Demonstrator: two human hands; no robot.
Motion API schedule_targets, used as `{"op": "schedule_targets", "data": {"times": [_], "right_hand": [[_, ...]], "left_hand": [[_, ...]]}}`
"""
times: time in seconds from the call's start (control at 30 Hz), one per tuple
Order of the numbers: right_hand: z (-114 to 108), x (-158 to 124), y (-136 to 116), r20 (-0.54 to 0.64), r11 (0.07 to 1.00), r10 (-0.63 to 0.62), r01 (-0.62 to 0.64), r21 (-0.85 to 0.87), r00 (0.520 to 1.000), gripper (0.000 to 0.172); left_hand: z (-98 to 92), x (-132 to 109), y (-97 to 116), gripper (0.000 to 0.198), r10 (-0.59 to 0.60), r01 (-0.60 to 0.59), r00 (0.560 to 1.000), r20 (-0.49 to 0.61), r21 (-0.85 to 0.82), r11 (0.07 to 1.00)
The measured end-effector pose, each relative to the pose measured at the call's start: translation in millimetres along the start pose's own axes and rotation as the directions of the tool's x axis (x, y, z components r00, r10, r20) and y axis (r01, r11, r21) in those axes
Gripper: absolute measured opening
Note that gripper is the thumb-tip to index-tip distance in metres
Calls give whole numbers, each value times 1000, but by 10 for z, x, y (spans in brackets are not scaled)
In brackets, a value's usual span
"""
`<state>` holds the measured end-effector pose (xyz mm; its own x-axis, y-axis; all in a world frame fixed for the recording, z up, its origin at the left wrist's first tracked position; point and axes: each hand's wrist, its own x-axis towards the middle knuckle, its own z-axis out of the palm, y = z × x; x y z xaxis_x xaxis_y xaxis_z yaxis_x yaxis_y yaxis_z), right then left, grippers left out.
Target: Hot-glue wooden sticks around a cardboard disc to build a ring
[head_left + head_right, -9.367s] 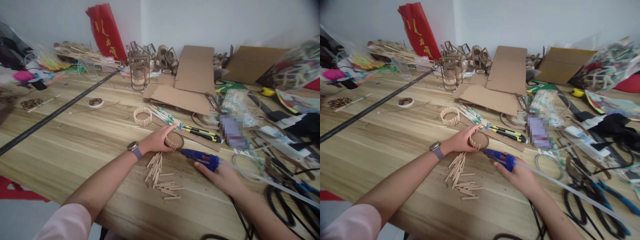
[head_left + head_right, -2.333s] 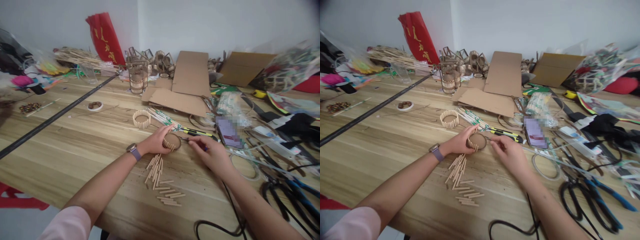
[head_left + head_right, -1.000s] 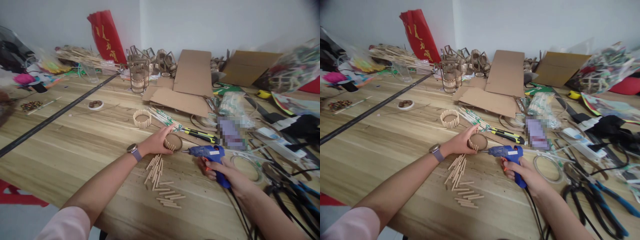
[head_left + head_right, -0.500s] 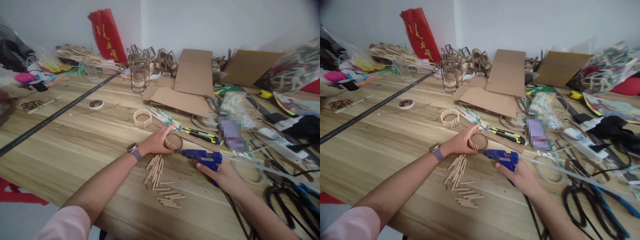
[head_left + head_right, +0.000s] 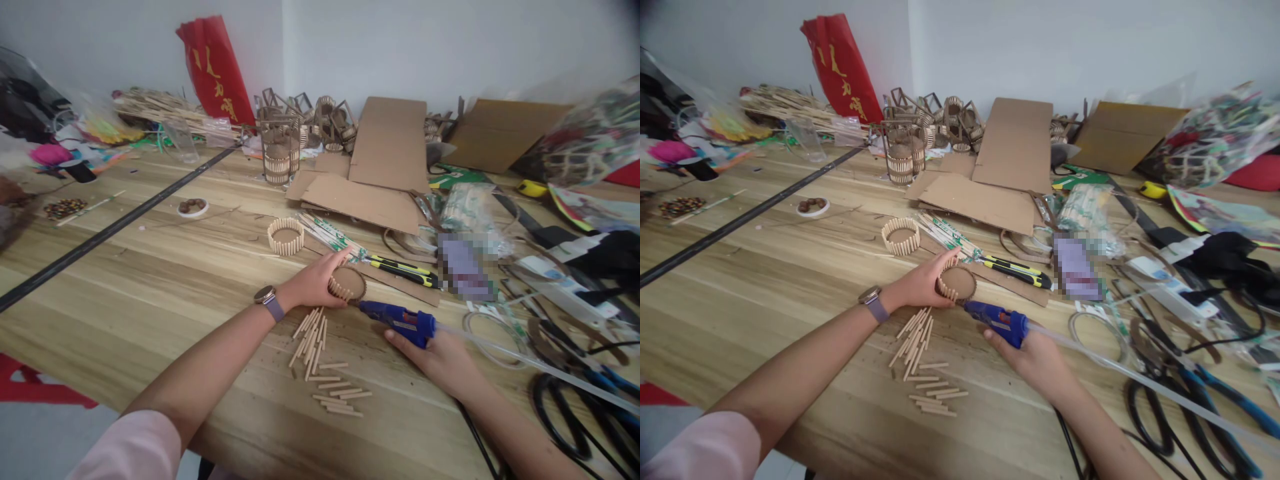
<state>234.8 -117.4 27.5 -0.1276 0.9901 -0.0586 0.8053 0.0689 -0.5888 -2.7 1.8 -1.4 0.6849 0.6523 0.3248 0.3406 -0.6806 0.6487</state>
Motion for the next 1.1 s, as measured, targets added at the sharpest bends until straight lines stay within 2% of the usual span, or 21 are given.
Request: {"op": "schedule_targets", "data": {"times": [0.37,1.1], "right_hand": [[11,-10,-52,-45,1000,-30,30,-8,999,40],[20,-7,-55,-34,999,-32,32,0,999,42]], "left_hand": [[-9,7,11,112,-12,12,1000,6,-8,1000],[1,9,2,112,-2,2,1000,4,-10,1000]]}}
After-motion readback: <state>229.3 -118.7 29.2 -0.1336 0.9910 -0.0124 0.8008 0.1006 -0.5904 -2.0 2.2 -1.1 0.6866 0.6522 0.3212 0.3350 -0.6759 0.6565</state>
